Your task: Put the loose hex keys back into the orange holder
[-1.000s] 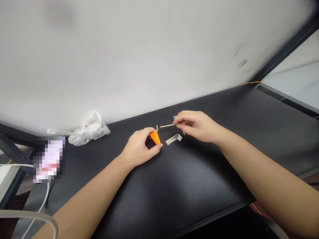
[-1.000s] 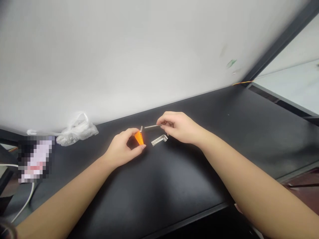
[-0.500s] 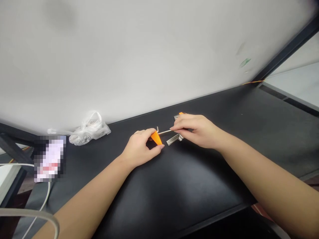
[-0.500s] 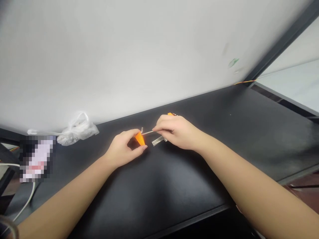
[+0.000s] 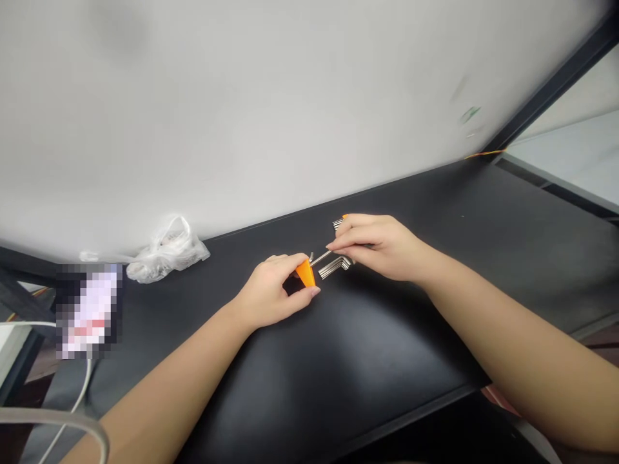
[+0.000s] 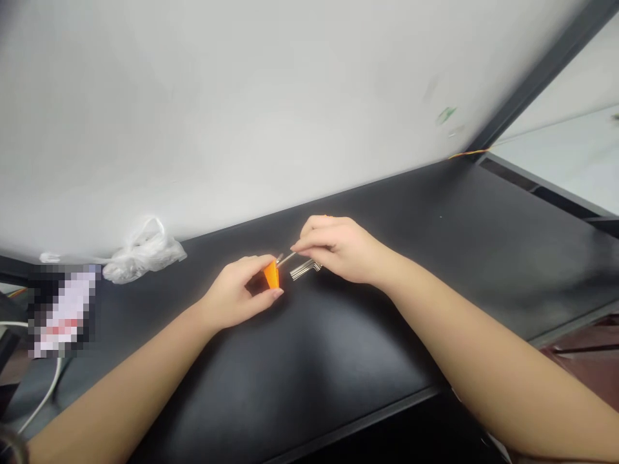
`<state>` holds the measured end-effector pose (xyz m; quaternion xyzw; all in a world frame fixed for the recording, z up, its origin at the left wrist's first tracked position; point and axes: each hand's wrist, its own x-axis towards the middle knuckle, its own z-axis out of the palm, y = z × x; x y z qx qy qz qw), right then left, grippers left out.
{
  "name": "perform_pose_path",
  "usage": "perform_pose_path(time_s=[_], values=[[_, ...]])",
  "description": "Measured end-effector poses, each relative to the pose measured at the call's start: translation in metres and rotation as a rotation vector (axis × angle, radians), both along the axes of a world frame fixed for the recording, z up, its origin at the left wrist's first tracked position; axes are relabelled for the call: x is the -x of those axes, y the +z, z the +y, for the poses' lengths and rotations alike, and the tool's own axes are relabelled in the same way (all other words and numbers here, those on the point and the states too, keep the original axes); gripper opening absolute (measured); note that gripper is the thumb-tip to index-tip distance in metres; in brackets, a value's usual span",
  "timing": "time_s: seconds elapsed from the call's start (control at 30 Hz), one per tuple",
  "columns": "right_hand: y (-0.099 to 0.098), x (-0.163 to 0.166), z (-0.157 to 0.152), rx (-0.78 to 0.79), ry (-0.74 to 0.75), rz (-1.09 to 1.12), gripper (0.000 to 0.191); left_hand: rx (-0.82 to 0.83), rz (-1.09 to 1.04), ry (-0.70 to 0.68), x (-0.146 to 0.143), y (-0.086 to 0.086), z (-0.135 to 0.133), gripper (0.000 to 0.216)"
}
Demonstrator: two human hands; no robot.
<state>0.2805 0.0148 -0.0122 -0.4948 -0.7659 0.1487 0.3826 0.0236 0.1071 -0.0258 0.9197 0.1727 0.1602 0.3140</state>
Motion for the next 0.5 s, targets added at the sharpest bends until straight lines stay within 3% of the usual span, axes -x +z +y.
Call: perform_pose_path(time_s=[0.27,0.5], values=[[0.001,0.028,-0.001,0.064,0.08,-0.123,0.011,-0.06,0.026,0.004,-0.004,0.0,-0.004,0.029],[-0.012,0.022,0.007,-0.027,0.007,-0.16,0.012,-0.027,-0.017,0.03,-0.003,0.001,-0.004,0.032]])
